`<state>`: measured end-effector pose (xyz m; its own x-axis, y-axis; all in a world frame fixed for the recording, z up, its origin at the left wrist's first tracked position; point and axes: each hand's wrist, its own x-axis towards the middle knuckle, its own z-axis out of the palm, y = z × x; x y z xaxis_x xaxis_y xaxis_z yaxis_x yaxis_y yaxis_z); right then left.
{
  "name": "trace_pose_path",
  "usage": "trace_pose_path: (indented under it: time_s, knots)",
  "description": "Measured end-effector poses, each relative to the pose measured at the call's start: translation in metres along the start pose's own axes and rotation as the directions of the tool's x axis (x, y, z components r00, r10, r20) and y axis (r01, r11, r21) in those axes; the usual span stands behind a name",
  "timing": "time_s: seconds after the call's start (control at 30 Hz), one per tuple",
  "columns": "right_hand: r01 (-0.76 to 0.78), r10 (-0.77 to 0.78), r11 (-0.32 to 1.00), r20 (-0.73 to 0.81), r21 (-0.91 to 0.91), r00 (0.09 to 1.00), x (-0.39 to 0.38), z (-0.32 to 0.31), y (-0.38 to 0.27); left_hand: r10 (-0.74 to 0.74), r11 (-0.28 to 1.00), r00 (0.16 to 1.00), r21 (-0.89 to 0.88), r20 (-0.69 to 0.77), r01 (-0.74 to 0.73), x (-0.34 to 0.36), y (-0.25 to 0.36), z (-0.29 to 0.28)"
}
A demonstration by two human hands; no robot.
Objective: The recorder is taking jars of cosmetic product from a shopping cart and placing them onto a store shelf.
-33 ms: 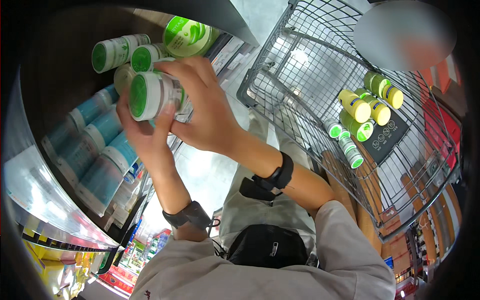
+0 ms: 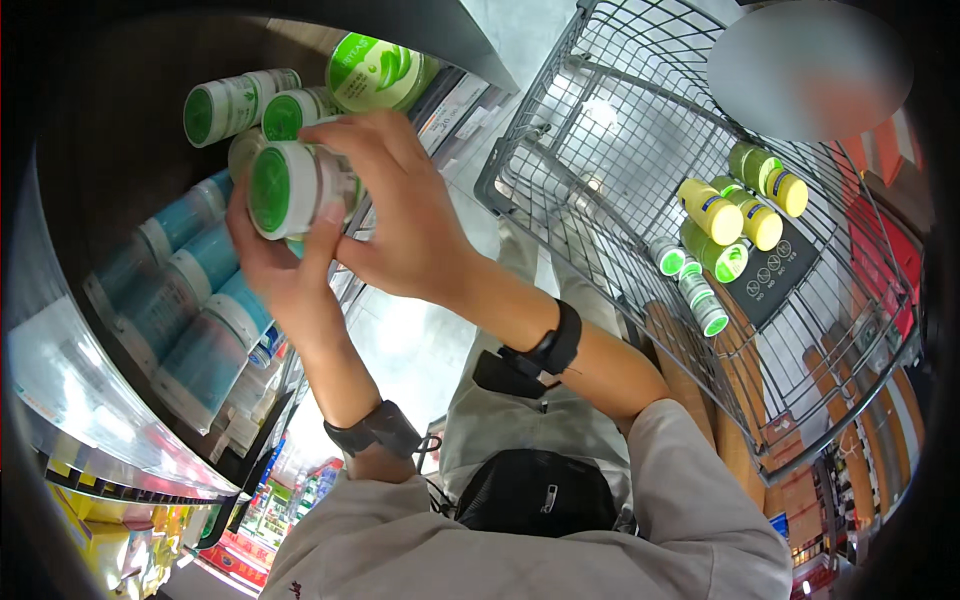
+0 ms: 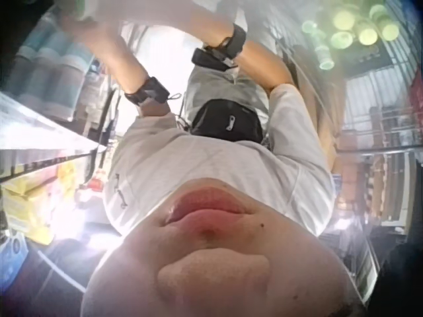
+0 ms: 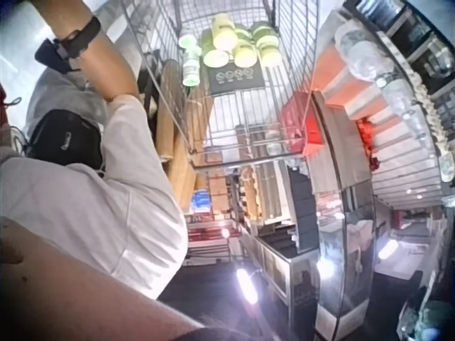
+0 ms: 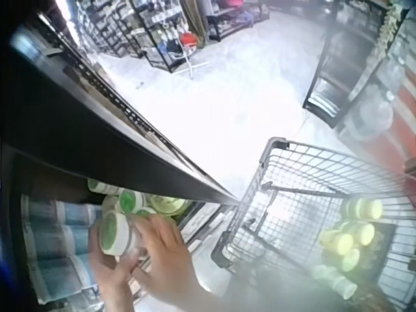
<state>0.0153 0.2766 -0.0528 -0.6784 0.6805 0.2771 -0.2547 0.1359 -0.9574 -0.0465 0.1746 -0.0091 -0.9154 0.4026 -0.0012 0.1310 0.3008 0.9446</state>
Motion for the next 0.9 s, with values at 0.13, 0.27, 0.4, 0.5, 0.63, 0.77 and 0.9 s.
trace_pose_path:
  time_s: [0.13, 0.27, 0.4, 0.5, 0.63, 0.77, 0.9]
  knots:
    - [0.12, -0.124, 0.989, -0.046, -0.083, 0.991, 0.022, 0.028, 0.019, 0.149, 0.979, 0.982, 0.159, -0.114, -0.13, 0.022, -0.003, 0.003]
    - [0.139, -0.151, 0.977, -0.061, -0.162, 0.987, 0.039, 0.047, 0.031, 0.14, 0.988, 0.974, 0.089, -0.177, -0.125, 0.044, -0.018, -0.009]
    - [0.166, -0.176, 0.913, 0.006, -0.373, 0.984, 0.05, 0.056, 0.042, 0.102, 0.993, 0.983, 0.073, -0.15, -0.091, 0.056, -0.028, -0.016]
    - [0.172, -0.181, 0.876, 0.023, -0.451, 0.983, 0.051, 0.064, 0.039, 0.071, 0.998, 0.979, 0.012, -0.192, -0.07, 0.059, -0.035, -0.019]
    - [0.149, -0.179, 0.881, -0.024, -0.449, 0.984, 0.045, 0.061, 0.034, 0.075, 0.997, 0.962, 0.032, -0.261, -0.07, 0.05, -0.033, -0.007]
    - [0.214, -0.215, 0.94, 0.027, -0.267, 0.976, 0.02, 0.013, 0.02, 0.252, 0.949, 0.905, 0.272, -0.342, -0.161, 0.024, -0.007, 0.012]
    - [-0.072, 0.107, 0.981, 0.193, -0.18, 0.975, -0.029, -0.081, 0.007, 0.288, 0.958, 0.953, 0.017, -0.09, -0.287, -0.001, 0.013, 0.043]
